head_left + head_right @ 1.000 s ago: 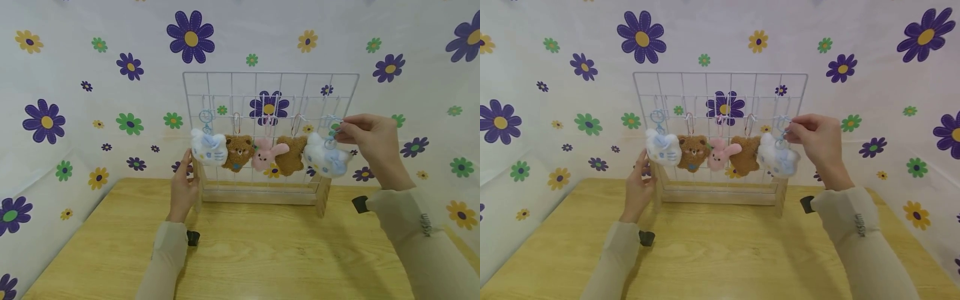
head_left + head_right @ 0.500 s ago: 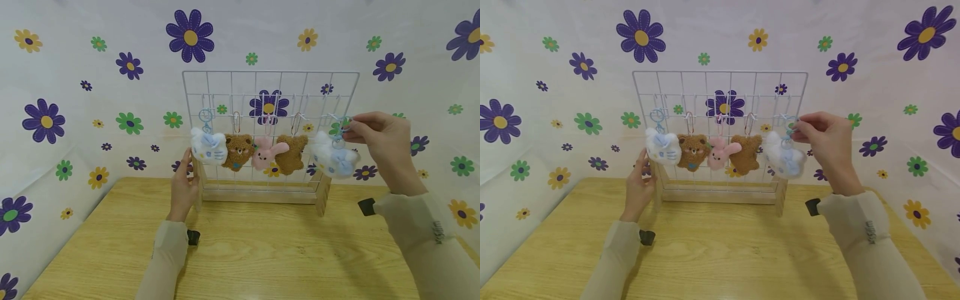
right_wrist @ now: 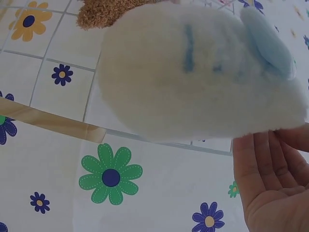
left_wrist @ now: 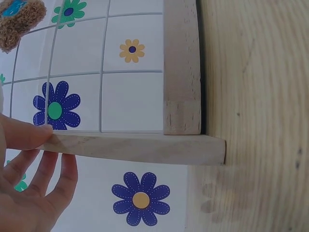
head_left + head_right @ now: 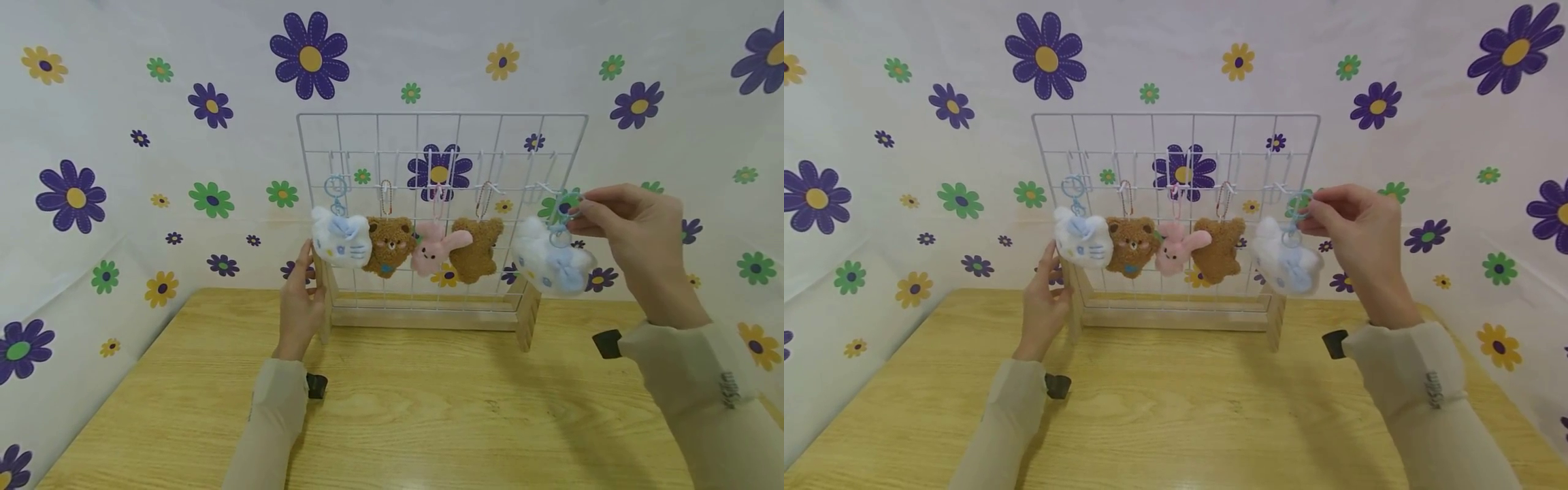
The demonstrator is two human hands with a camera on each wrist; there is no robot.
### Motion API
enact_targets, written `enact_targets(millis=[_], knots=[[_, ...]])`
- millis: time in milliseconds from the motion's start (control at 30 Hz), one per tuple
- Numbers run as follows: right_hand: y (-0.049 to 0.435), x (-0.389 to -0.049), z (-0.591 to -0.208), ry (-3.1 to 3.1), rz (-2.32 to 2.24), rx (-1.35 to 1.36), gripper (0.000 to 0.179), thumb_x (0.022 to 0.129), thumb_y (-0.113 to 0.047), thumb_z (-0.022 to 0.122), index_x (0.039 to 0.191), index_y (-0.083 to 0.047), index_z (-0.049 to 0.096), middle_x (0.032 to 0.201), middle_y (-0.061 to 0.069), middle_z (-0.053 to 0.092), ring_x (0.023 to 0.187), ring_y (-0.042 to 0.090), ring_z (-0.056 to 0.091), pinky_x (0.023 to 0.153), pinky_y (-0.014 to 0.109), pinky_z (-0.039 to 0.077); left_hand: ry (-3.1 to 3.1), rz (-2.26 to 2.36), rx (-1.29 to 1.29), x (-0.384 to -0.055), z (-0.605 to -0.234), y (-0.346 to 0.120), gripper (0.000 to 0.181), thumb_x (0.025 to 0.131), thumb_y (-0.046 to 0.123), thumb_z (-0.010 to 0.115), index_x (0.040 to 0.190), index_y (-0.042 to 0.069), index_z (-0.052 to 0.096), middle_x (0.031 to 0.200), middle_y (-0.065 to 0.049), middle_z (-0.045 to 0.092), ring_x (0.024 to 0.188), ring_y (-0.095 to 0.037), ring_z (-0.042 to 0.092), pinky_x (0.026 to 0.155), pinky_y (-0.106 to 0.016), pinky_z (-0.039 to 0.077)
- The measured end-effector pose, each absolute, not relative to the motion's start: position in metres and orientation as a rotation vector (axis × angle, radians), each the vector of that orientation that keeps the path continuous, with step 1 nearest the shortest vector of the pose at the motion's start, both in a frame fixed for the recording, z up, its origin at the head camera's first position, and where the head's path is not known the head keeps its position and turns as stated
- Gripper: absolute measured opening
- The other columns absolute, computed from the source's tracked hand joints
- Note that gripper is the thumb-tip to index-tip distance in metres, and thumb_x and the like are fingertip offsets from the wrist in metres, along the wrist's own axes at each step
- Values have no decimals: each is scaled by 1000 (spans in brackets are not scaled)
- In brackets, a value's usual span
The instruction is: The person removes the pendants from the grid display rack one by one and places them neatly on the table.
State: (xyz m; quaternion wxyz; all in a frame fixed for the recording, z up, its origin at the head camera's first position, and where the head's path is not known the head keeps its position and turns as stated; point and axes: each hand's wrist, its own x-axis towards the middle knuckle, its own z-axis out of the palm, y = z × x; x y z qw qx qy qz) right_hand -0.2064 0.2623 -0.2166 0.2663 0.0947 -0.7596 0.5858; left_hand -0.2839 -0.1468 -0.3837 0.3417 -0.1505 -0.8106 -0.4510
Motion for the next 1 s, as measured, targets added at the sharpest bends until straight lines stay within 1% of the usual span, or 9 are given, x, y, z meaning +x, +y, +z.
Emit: enact_targets(millis=[200, 500, 733, 867, 967, 1000], knots=[[265, -201, -221, -2165, 1382, 207, 12, 100, -7, 63, 108, -6, 72, 89, -12, 73, 75, 4, 71, 81, 11, 55, -2115, -1170, -390, -285, -384, -147, 82, 86, -22, 63, 157, 8, 36, 132, -26, 59, 102, -40, 63, 81, -53, 62], [272, -196, -228, -2156, 1443, 213, 13, 99, -5, 64, 105, -9, 74, 90, -10, 73, 75, 5, 71, 79, 12, 56, -2114, -1175, -394, -284, -383, -147, 82, 86, -22, 63, 157, 8, 36, 132, -26, 59, 102, -40, 63, 80, -54, 62], [279, -191, -236, -2204, 1356, 193, 12, 101, -6, 62, 106, -9, 72, 90, -15, 72, 76, 2, 71, 80, 9, 54, -2096, -1183, -414, -285, -383, -147, 82, 86, -22, 62, 157, 8, 36, 132, -26, 59, 102, -41, 63, 80, -53, 62], [282, -189, -239, -2197, 1358, 191, 12, 100, -4, 61, 107, -3, 71, 90, -16, 73, 75, 2, 71, 77, 10, 56, -2094, -1194, -410, -285, -384, -147, 83, 86, -22, 62, 158, 9, 36, 132, -26, 59, 102, -40, 64, 79, -53, 62], [285, -187, -242, -2202, 1359, 176, 12, 101, -4, 61, 108, -4, 71, 90, -17, 72, 75, 1, 71, 76, 10, 56, -2101, -1198, -399, -284, -384, -147, 83, 86, -22, 63, 158, 9, 36, 133, -26, 59, 102, -40, 64, 80, -53, 62], [286, -186, -243, -2207, 1362, 166, 12, 101, -5, 61, 108, -7, 71, 90, -18, 72, 76, 1, 70, 76, 10, 56, -2102, -1198, -396, -284, -384, -147, 82, 86, -22, 63, 157, 9, 36, 133, -26, 59, 102, -40, 63, 80, -53, 62]])
